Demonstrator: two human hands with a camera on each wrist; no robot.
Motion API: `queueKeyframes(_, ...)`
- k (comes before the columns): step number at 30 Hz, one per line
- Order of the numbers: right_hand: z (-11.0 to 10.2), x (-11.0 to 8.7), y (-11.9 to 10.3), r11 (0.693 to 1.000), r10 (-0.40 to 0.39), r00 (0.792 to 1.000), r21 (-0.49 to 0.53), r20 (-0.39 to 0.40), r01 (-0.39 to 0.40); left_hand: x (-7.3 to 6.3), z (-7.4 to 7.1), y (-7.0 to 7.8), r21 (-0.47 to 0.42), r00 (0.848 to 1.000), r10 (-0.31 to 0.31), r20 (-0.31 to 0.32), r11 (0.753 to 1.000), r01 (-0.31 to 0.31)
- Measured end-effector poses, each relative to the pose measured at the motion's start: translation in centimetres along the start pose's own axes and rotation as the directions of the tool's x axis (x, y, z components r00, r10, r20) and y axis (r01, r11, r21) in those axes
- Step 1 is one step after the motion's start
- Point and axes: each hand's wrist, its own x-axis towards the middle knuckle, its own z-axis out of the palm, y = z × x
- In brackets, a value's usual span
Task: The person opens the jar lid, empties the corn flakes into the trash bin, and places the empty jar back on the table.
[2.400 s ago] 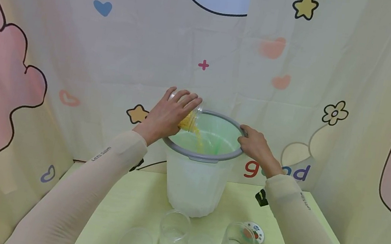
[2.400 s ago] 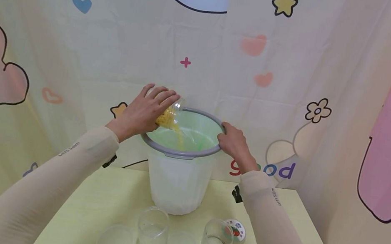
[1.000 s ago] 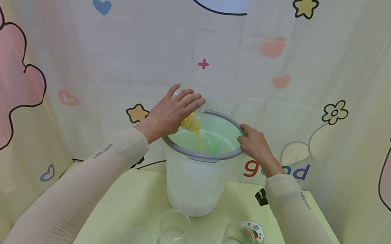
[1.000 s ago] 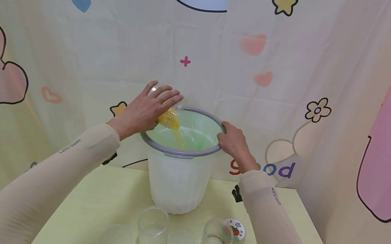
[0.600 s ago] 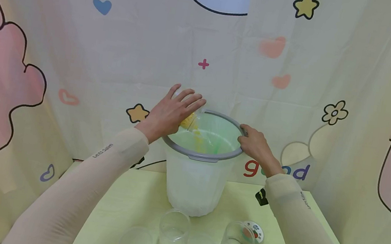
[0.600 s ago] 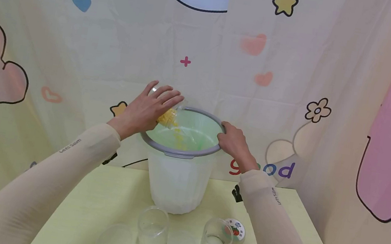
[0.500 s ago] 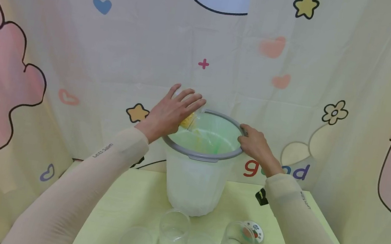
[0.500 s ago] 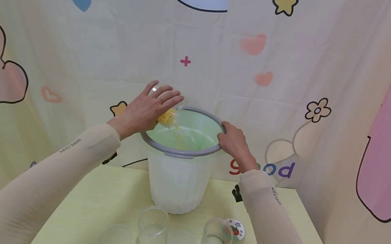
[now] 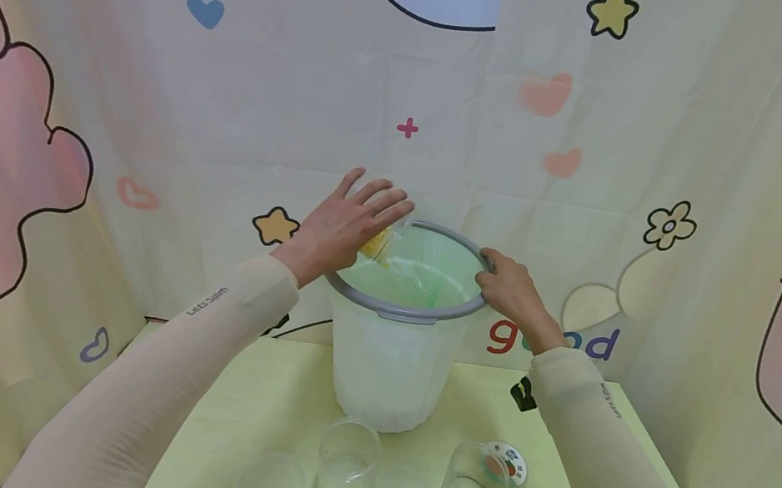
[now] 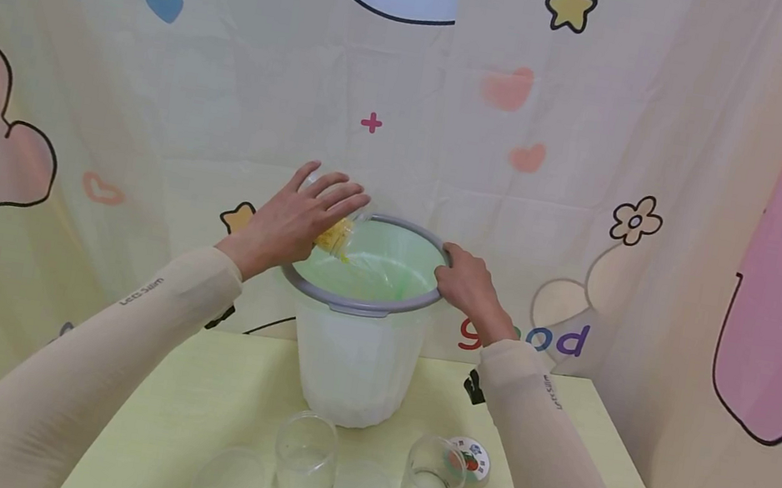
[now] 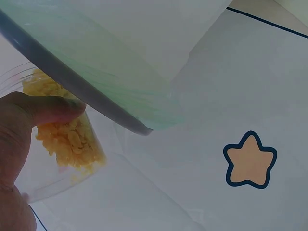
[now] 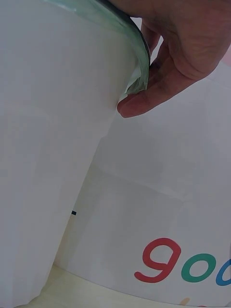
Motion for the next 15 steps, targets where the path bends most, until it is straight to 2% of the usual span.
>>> queueKeyframes(15, 0.02, -0.06, -0.11, 1.000, 0.016, 1.000, 0.007, 0.002, -0.016, 0.12, -0.08, 0.21, 0.018, 1.000, 0.013, 0.018, 1.000, -0.013)
